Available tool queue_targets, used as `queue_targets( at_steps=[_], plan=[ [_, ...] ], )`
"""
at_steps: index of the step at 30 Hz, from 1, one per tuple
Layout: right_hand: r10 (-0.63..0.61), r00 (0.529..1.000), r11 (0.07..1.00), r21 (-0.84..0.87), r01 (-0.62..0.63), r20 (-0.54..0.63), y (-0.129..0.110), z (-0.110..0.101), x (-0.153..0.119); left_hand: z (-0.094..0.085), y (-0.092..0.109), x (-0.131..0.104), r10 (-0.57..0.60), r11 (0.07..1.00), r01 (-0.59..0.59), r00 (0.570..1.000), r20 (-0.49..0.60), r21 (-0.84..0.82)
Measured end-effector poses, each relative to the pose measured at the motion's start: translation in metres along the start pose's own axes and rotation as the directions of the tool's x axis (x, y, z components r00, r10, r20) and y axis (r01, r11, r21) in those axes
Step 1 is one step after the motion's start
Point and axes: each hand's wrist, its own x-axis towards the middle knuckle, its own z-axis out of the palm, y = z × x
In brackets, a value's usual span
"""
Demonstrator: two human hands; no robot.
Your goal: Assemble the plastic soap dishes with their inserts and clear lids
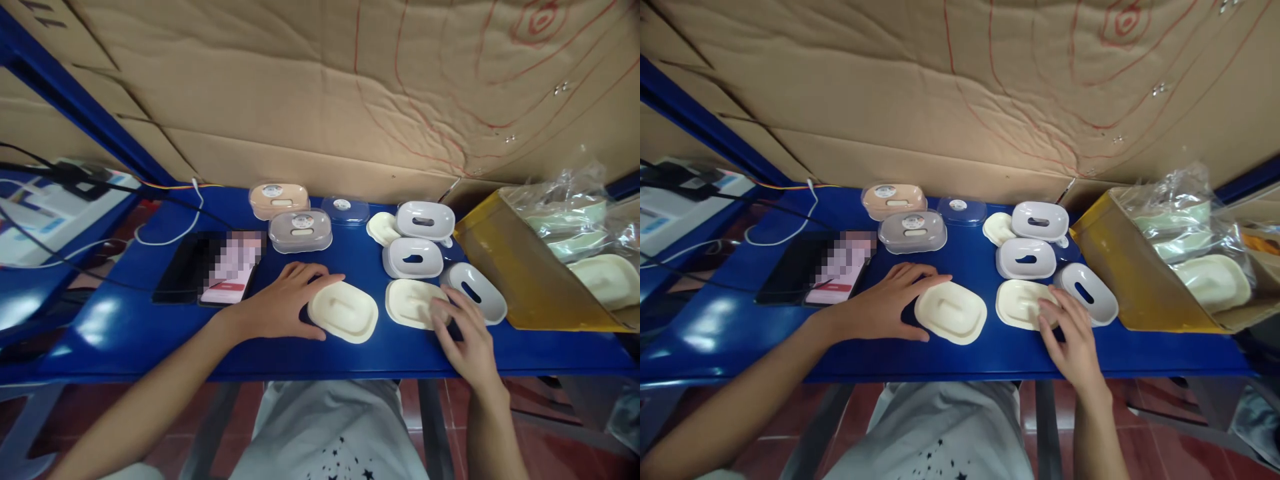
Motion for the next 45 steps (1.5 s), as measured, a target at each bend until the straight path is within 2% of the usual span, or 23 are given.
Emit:
queue_targets(
  at_steps=[3,6,9,12,16,20,24,26,29,34,38,45],
  plan=[
    [0.029,0.991,0.999,-0.041,-0.024,0.133,0.019,-0.012,0.028,0.003,0.0,0.0,0.064,0.998,-0.064,0.998,-0.02,-0.012],
    [0.043,0.953,0.994,-0.106,-0.012,0.298,0.037,-0.019,0.071,0.005,-0.001,0.002,0.095,0.995,-0.095,0.995,-0.033,-0.015],
    [0.024,0.879,0.998,-0.069,0.01,0.476,0.053,-0.021,0.108,0.005,-0.004,0.004,0.038,0.999,-0.037,0.998,-0.058,0.017],
    [-0.023,0.824,1.0,0.026,0.01,0.566,0.062,-0.015,0.125,0.005,-0.006,0.006,-0.023,0.997,0.032,0.992,-0.123,0.067],
    [-0.058,0.835,0.998,0.051,0.035,0.547,0.063,-0.004,0.123,0.007,-0.004,0.007,-0.051,0.994,0.067,0.985,-0.164,0.09],
    [-0.053,0.858,0.998,-0.007,0.065,0.512,0.057,0.008,0.114,0.009,0.002,0.006,-0.033,0.998,0.038,0.991,-0.128,0.039],
    [-0.096,0.926,0.993,-0.033,0.116,0.365,0.041,0.019,0.11,0.007,0.006,0.006,-0.025,1.0,0.026,0.994,-0.102,0.008],
    [-0.132,0.937,0.99,0.001,0.139,0.323,0.028,0.023,0.109,0.007,0.006,0.006,-0.027,1.0,0.028,0.994,-0.102,0.008],
    [-0.184,0.919,0.981,0.125,0.149,0.35,0.005,0.027,0.106,0.008,0.004,0.007,-0.021,1.0,0.022,0.993,-0.114,0.01],
    [-0.258,0.84,0.951,0.277,0.135,0.478,-0.025,0.035,0.101,0.01,0.0,0.008,-0.007,1.0,0.007,0.989,-0.148,0.002],
    [-0.329,0.807,0.936,0.285,0.208,0.491,-0.035,0.041,0.102,0.009,-0.002,0.008,0.001,1.0,-0.001,0.987,-0.16,-0.002],
    [-0.419,0.787,0.905,0.274,0.324,0.453,-0.04,0.051,0.103,0.009,-0.006,0.006,0.028,1.0,-0.027,0.989,-0.143,0.011]
  ],
)
